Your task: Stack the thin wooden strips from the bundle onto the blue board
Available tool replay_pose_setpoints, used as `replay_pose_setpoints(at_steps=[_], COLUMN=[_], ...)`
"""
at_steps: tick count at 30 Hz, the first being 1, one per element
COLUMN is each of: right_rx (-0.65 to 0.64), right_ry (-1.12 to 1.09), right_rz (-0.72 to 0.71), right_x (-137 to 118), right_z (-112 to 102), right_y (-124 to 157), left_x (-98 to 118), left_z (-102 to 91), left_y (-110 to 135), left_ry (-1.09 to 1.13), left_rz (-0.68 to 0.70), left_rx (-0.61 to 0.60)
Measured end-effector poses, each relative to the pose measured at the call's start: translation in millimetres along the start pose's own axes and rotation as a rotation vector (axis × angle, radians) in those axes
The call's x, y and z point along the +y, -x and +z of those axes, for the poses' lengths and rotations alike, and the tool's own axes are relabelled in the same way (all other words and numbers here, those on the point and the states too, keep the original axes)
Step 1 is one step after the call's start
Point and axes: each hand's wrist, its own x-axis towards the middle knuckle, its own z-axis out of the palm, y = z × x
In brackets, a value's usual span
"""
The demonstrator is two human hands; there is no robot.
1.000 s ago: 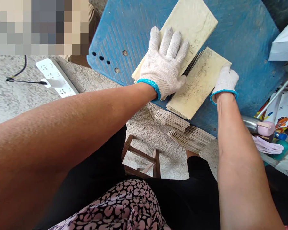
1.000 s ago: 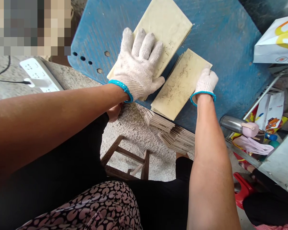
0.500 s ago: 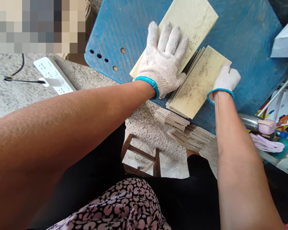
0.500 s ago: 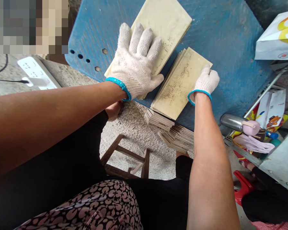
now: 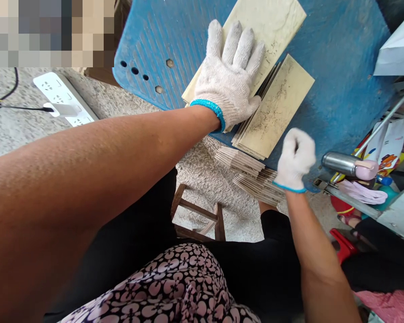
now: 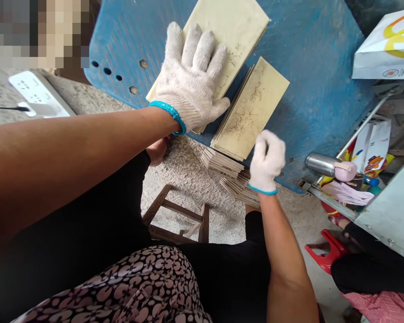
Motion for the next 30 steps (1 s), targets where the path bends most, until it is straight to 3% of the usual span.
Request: replay_pose_setpoints(at_steps=[4, 8, 16, 30], right_rx=[-0.252, -0.438, -0.449, -0.52], right_ry=[0.118, 0.237, 0.394, 0.302], right_rz=[-0.117, -0.251, -0.309, -0.27], right_x=[-10.5, -4.6, -3.4, -0.9], right_z=[-6.5, 2.9, 9.1, 9.6], right_y=[89.6, 128.7, 138.4, 156.4], left_x=[0.4, 1.1, 1.8, 1.8], left_z=[-0.7, -2.6, -1.3, -2.4], left_y=[-0.8, -2.0, -1.8, -0.1], left_ry=[-0.041, -0.038, -0.03, -0.069], left_rz=[0.026, 0.035, 0.046, 0.04], left_rx=[0.004, -0.017, 0.002, -0.003])
